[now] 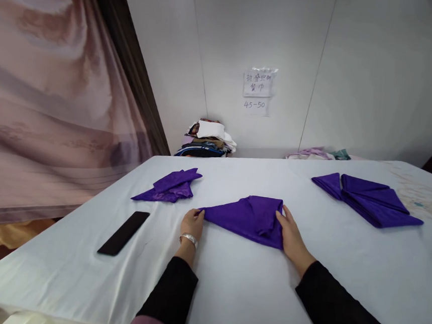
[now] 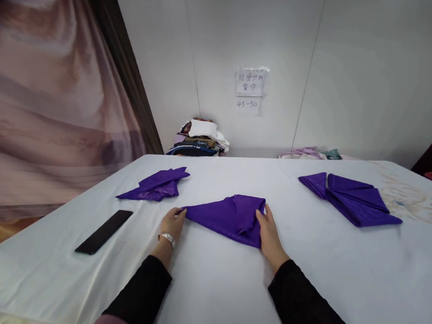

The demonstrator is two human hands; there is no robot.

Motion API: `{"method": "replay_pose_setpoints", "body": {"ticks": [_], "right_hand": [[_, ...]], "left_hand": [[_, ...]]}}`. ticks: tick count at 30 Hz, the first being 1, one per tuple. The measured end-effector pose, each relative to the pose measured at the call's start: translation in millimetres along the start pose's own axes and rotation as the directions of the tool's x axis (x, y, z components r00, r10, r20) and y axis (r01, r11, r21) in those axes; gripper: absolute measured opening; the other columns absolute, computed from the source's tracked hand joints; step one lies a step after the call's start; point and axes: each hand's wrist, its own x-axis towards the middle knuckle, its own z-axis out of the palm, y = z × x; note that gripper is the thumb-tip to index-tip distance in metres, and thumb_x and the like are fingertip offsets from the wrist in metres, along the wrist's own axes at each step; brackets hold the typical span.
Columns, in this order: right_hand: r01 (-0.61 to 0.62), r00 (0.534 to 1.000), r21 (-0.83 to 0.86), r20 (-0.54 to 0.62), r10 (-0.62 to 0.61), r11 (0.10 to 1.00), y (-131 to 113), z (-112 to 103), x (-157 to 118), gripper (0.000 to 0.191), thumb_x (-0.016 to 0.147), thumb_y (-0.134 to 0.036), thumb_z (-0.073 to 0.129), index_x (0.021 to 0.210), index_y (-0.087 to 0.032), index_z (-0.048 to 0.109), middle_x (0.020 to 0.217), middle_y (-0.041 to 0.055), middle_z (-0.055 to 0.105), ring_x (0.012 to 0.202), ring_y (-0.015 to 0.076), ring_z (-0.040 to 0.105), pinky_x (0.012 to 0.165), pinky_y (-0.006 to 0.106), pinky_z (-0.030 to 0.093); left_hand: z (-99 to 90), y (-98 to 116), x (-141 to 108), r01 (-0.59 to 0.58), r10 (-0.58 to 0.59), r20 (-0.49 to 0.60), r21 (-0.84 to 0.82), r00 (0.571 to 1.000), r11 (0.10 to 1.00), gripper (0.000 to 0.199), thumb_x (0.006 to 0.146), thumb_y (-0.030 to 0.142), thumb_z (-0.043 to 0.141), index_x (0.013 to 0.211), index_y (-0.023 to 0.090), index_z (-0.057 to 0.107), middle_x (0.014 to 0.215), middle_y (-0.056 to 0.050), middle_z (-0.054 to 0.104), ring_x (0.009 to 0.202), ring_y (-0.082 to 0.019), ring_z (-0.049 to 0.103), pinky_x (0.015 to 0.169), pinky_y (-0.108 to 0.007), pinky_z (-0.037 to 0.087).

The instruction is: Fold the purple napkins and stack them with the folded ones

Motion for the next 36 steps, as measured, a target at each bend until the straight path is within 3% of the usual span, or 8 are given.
{"method": "replay_pose_setpoints", "body": {"ticks": [5, 8, 12, 13, 17, 20, 32, 36], "right_hand": [[0.382, 0.899, -0.549, 0.032, -0.438, 0.744, 3.0, 0.0, 0.2, 0.056, 0.077, -0.035, 0.056, 0.13, -0.023, 0.043, 0.139, 0.0071, 0.039, 0.128, 0.0247, 0.034, 0.106, 0.047, 0.026], [0.583, 0.781, -0.583, 0.21, -0.588, 0.566, -2.9, 3.9, -9.3, 0.036, 0.081, -0.031, 0.051, 0.115, -0.022, 0.057, 0.132, 0.0078, 0.046, 0.124, 0.0239, 0.039, 0.105, 0.046, 0.029], [0.499, 0.853, -0.422, 0.395, -0.342, 0.757, -6.3, 16.3, -30.9, 0.032, 0.084, -0.035, 0.049, 0.112, -0.022, 0.057, 0.095, 0.0064, 0.065, 0.081, 0.0189, 0.062, 0.073, 0.036, 0.052], [0.425, 0.873, -0.393, 0.416, -0.254, 0.815, -6.3, 19.4, -35.5, 0.035, 0.084, -0.037, 0.049, 0.115, -0.022, 0.054, 0.088, 0.0051, 0.065, 0.072, 0.0173, 0.062, 0.064, 0.033, 0.053], [0.247, 0.898, -0.394, 0.436, -0.057, 0.886, -7.8, 27.5, -44.8, 0.046, 0.082, -0.043, 0.05, 0.123, -0.022, 0.048, 0.07, -0.0009, 0.06, 0.058, 0.0141, 0.057, 0.054, 0.028, 0.048], [0.258, 0.899, -0.45, 0.435, -0.042, 0.855, -10.0, 29.8, -44.5, 0.039, 0.078, -0.042, 0.056, 0.112, -0.022, 0.058, 0.082, 0.0011, 0.063, 0.069, 0.0157, 0.057, 0.066, 0.03, 0.048], [0.226, 0.953, -0.443, 0.287, -0.101, 0.868, 4.4, 26.6, -33.6, 0.05, 0.08, -0.038, 0.054, 0.127, -0.022, 0.045, 0.056, -0.0084, 0.028, 0.048, 0.0098, 0.029, 0.045, 0.022, 0.027], [0.398, 0.881, -0.527, 0.447, -0.153, 0.751, 0.3, 27.9, -43.3, 0.053, 0.085, -0.032, 0.048, 0.135, -0.023, 0.034, 0.057, -0.0079, 0.033, 0.05, 0.01, 0.033, 0.048, 0.023, 0.029]], "left_hand": [[-3.4, 5.2, -5.8, -0.077, 0.066, -0.069, -0.16, 0.995, 0.984, 0.027, 0.079, 0.043, 0.047, 0.072, 0.02, 0.058, 0.066, -0.001, 0.063, 0.061, -0.016, 0.059, 0.057, -0.026, 0.046], [-2.1, 17.7, -16.0, -0.181, 0.166, -0.082, -0.234, 0.983, 0.955, 0.028, 0.081, 0.044, 0.045, 0.075, 0.019, 0.057, 0.064, -0.001, 0.061, 0.059, -0.015, 0.058, 0.056, -0.025, 0.046], [0.4, 48.3, -47.1, -0.372, 0.383, -0.021, -0.299, 0.923, 0.879, 0.02, 0.08, 0.039, 0.052, 0.075, 0.02, 0.057, 0.076, -0.002, 0.063, 0.068, -0.013, 0.059, 0.065, -0.025, 0.048], [0.9, 57.0, -57.7, -0.44, 0.467, 0.012, -0.314, 0.884, 0.841, 0.017, 0.08, 0.036, 0.054, 0.073, 0.02, 0.056, 0.079, -0.002, 0.064, 0.072, -0.013, 0.059, 0.067, -0.025, 0.048], [3.9, 84.6, -98.1, -0.785, 0.844, 0.126, -0.317, 0.521, 0.532, 0.012, 0.086, 0.026, 0.049, 0.078, 0.019, 0.054, 0.083, -0.004, 0.064, 0.075, -0.013, 0.059, 0.067, -0.024, 0.047], [7.6, 91.5, -113.2, -0.858, 0.906, 0.17, -0.292, 0.388, 0.423, 0.019, 0.086, 0.031, 0.049, 0.073, 0.018, 0.053, 0.079, -0.003, 0.064, 0.069, -0.013, 0.057, 0.063, -0.024, 0.046], [5.1, 83.2, -103.3, -0.713, 0.838, 0.324, -0.442, 0.439, 0.544, 0.029, 0.086, 0.037, 0.047, 0.064, 0.02, 0.051, 0.062, -0.002, 0.056, 0.057, -0.013, 0.049, 0.054, -0.025, 0.037], [3.7, 83.5, -101.2, -0.457, 0.719, 0.31, -0.602, 0.622, 0.655, 0.03, 0.088, 0.035, 0.042, 0.064, 0.02, 0.052, 0.065, -0.002, 0.056, 0.061, -0.012, 0.05, 0.059, -0.024, 0.039]]}}
